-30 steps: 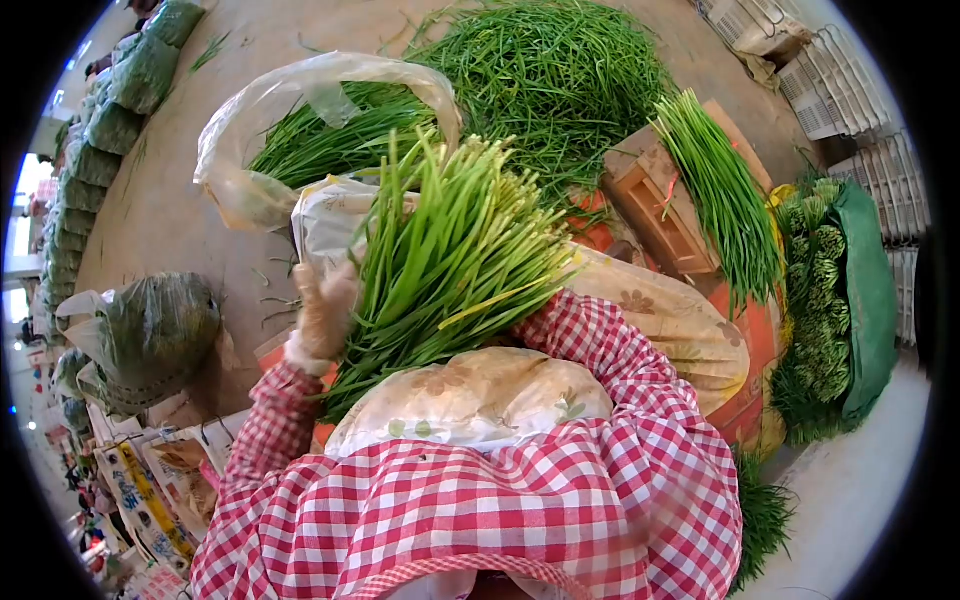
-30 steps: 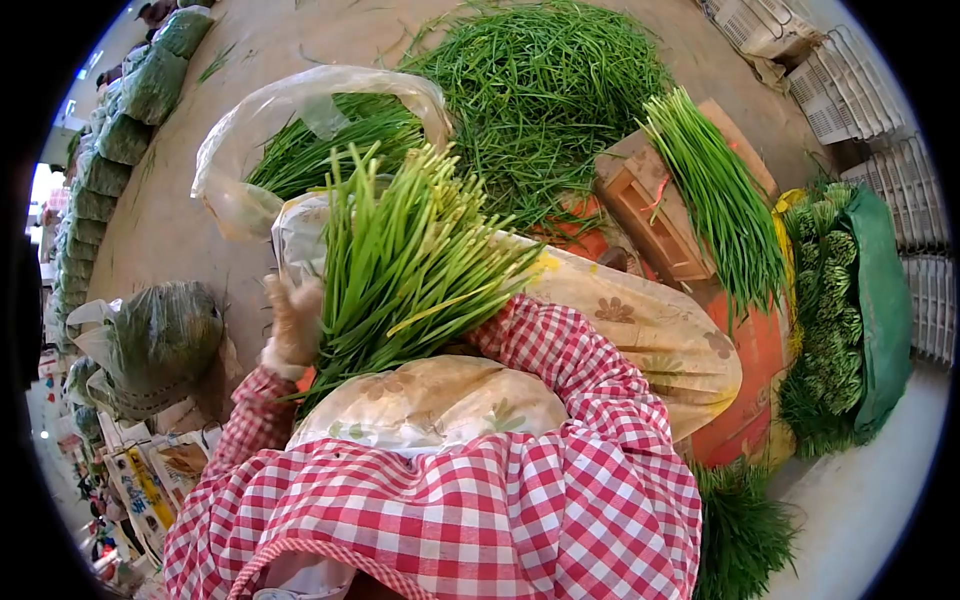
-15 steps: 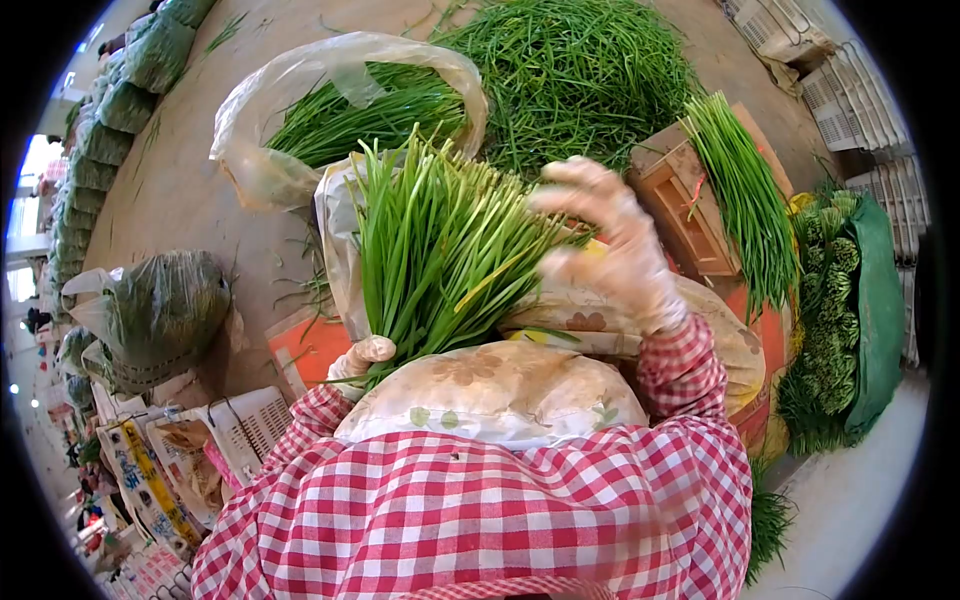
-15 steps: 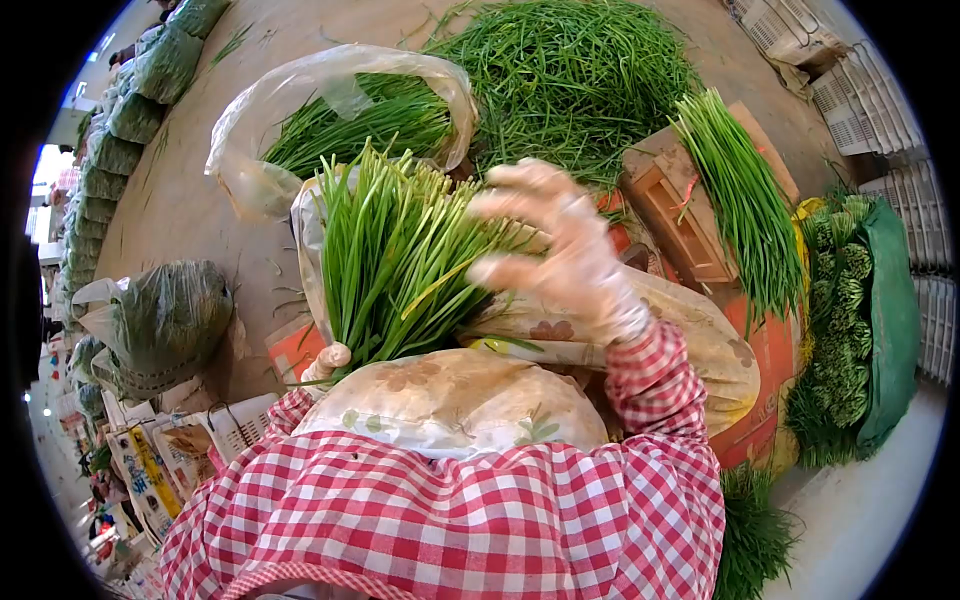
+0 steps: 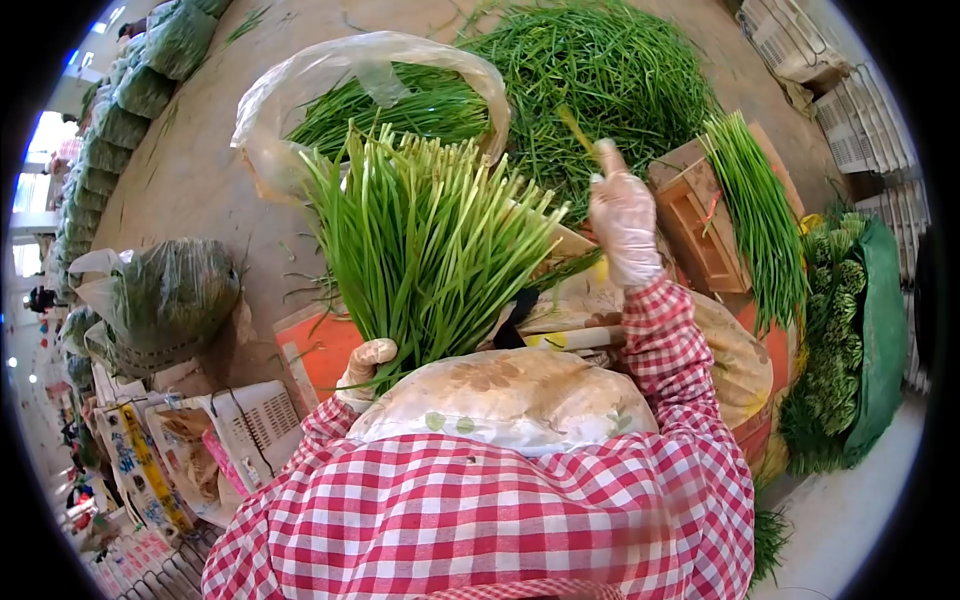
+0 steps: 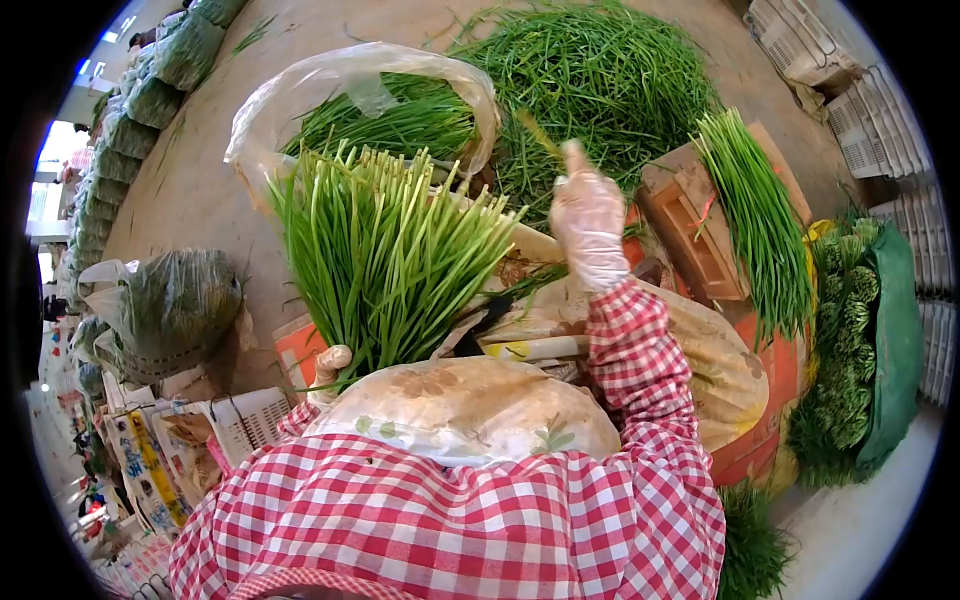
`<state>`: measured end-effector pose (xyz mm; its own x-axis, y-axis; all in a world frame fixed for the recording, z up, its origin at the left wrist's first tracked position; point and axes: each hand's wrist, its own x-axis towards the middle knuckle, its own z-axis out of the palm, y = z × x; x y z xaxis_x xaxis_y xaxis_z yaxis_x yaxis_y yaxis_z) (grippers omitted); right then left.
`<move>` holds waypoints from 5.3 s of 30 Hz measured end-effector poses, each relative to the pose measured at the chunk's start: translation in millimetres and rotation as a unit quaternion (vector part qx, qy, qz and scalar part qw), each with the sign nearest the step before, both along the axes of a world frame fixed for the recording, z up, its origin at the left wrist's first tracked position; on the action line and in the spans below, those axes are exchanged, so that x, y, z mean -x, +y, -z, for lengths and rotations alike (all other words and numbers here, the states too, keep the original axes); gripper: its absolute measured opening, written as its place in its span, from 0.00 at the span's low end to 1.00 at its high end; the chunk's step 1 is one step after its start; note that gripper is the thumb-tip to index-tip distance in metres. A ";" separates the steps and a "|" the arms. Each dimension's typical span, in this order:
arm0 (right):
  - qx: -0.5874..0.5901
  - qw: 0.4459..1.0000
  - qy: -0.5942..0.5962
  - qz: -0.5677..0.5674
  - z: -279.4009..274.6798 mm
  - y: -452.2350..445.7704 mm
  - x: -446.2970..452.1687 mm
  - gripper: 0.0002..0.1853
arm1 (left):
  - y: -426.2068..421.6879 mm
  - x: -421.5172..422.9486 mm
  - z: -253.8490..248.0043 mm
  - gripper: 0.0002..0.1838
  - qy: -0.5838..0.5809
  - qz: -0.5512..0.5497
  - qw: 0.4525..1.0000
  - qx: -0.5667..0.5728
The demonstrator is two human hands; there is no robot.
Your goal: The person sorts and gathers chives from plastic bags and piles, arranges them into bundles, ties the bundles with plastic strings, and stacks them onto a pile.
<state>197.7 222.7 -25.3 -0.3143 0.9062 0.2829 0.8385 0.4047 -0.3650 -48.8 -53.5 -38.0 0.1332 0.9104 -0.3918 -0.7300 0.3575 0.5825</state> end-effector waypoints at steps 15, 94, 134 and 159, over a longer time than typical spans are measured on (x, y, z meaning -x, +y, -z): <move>0.062 0.916 0.157 -0.363 -62.4 -62.0 30.1 0.23 | -11.9 -2.3 12.1 0.14 -0.036 -0.037 0.999 -0.006; -0.004 0.978 0.054 -0.201 10.5 30.5 16.2 0.03 | 1.3 1.3 5.2 0.33 -0.007 -0.153 0.986 0.059; 0.334 0.805 0.359 -0.335 -60.1 72.7 27.6 0.51 | -6.5 -2.5 7.7 0.34 -0.042 0.085 0.995 0.033; 0.601 0.711 0.225 -0.287 -117.4 -11.3 45.8 0.15 | 22.5 -14.1 -34.0 0.30 0.330 0.202 0.918 -0.082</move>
